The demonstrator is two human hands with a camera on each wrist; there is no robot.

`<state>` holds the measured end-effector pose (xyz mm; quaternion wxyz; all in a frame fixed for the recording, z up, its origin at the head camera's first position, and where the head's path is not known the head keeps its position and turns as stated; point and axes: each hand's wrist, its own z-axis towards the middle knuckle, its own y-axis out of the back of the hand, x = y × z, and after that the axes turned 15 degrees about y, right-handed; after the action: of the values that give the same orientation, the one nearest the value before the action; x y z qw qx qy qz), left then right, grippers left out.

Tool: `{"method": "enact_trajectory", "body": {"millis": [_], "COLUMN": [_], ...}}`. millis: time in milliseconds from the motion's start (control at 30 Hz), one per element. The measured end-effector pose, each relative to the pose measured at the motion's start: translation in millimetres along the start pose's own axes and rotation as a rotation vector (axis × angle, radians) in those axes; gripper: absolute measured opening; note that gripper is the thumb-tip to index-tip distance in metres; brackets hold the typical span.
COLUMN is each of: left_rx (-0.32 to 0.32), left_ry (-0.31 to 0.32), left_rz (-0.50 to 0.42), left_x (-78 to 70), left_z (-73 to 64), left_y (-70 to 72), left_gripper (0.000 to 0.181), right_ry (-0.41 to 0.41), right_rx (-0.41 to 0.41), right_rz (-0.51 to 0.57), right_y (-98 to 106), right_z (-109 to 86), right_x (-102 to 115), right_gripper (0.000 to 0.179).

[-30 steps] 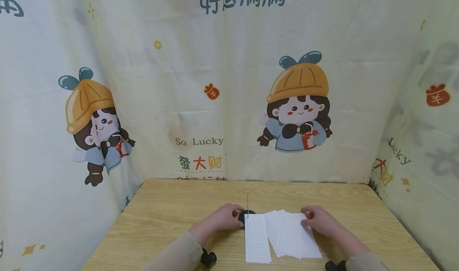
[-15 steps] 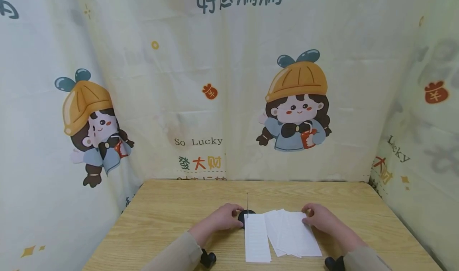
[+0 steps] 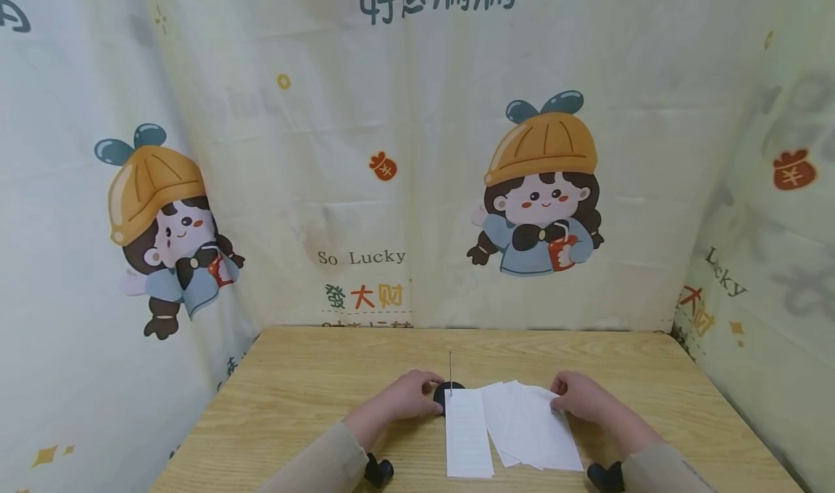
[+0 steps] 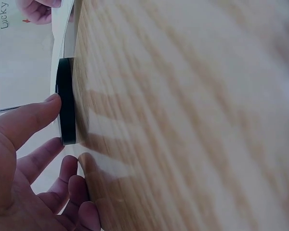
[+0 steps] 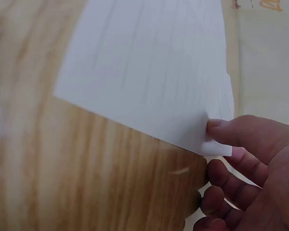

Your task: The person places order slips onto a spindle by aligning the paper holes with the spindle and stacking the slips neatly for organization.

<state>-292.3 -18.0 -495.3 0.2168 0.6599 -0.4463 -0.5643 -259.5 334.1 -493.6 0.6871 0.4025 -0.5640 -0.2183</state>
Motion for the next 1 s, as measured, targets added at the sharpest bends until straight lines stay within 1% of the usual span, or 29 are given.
{"method": "enact_trajectory", "body": {"millis": [133, 267, 433, 500, 667, 800, 933, 1000], "left_rx": [0.0, 0.001, 0.003, 0.007, 0.015, 0.019, 0.021, 0.022], "left_ry": [-0.001, 0.006, 0.007, 0.007, 0.003, 0.002, 0.0, 0.005], "left_rz": [-0.005, -0.01, -0.003, -0.001, -0.006, -0.012, -0.022, -0.02], "left_x": [-0.3, 0.1, 1.7, 2.1, 2.4, 2.3, 2.0, 1.9], "left_z": [-0.9, -1.6, 0.1, 0.8, 0.9, 0.5, -1.7, -1.9], "left_y": [0.5, 0.3, -1.0, -1.1, -0.4, 0.7, 1.9, 1.6], "left_gripper": [0.046, 0.046, 0.046, 0.047, 0.048, 0.049, 0.049, 0.049], "right_ry": [0.021, -0.005, -0.043, -0.052, 0.006, 0.052, 0.084, 0.085], "right_rx": [-0.015, -0.012, -0.037, -0.061, -0.117, -0.15, -0.176, -0.186], "right_rz": [-0.01, 0.001, 0.061, 0.091, 0.129, 0.114, 0.097, 0.127], "right_y": [-0.8, -1.1, -2.0, -2.9, -4.2, -4.4, -2.9, -1.8], "right_z": [-2.3, -4.0, -7.3, -9.3, -15.0, -18.9, -21.7, -22.8], "right_x": [2.6, 3.2, -0.8, -3.1, -7.1, -7.9, -5.6, -3.8], "right_gripper": [0.021, 0.024, 0.036, 0.038, 0.036, 0.034, 0.034, 0.034]}}
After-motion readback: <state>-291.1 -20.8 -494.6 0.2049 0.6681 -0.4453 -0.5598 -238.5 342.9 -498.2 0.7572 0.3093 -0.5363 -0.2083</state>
